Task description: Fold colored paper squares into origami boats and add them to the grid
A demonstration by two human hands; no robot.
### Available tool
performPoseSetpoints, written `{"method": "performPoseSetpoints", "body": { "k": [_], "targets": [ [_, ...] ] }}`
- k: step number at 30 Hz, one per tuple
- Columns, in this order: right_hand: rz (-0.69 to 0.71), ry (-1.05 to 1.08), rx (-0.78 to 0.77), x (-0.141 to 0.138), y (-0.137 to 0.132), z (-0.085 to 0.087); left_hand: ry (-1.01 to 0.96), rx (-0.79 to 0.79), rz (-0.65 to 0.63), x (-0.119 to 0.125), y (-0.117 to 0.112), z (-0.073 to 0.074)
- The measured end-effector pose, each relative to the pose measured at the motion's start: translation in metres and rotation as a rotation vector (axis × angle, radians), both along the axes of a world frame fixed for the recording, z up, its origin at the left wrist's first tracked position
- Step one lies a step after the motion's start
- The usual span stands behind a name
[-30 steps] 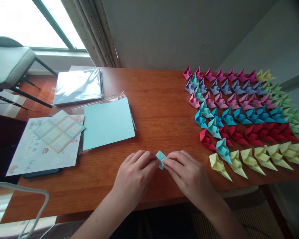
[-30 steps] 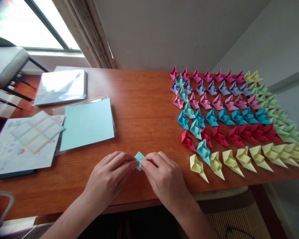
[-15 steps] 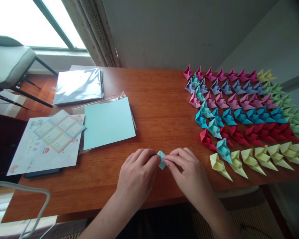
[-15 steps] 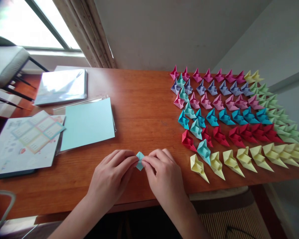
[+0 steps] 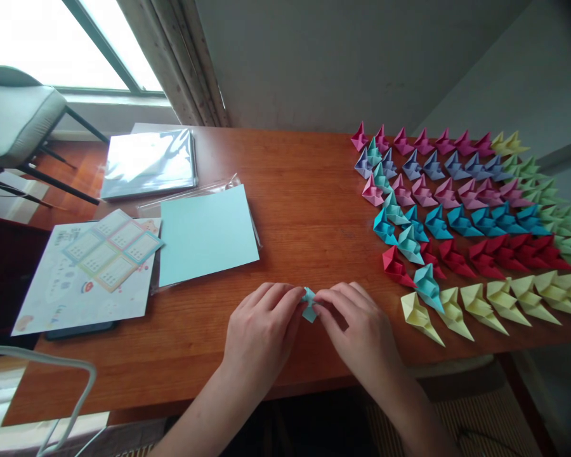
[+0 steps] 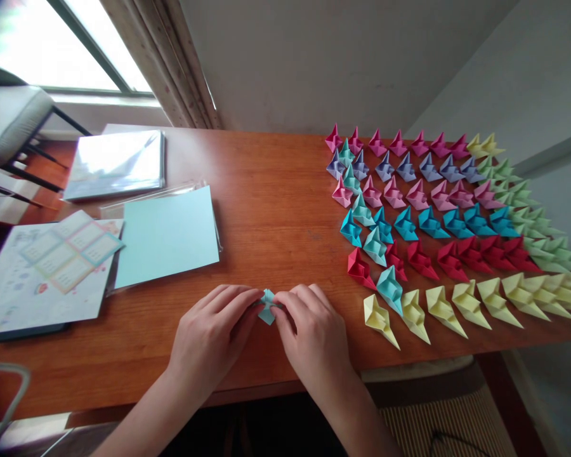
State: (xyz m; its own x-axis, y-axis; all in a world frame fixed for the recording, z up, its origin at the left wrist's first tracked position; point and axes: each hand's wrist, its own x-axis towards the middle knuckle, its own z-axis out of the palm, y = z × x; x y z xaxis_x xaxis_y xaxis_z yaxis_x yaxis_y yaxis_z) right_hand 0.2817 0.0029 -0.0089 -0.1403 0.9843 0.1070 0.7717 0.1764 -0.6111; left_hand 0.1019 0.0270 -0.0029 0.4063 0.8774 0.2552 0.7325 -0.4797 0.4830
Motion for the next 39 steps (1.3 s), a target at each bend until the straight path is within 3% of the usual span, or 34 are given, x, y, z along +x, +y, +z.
{"method": "performPoseSetpoints", "body": {
  "k": [10,29,39],
  "targets": [
    [0.013,-0.010,-0.013,0.003,0.007,0.004,-0.009,-0.086,-0.061,-0.008,0.003,0.004],
    [-0.152,-0.067,-0.186,-0.006,0.017,0.015,0.112,-0.055,0.092,0.006,0.004,-0.002],
    [-0.133,-0.125,-0.283,-0.008,0.031,0.022,0.194,-0.068,0.111,0.008,0.008,-0.001]
  ]
}}
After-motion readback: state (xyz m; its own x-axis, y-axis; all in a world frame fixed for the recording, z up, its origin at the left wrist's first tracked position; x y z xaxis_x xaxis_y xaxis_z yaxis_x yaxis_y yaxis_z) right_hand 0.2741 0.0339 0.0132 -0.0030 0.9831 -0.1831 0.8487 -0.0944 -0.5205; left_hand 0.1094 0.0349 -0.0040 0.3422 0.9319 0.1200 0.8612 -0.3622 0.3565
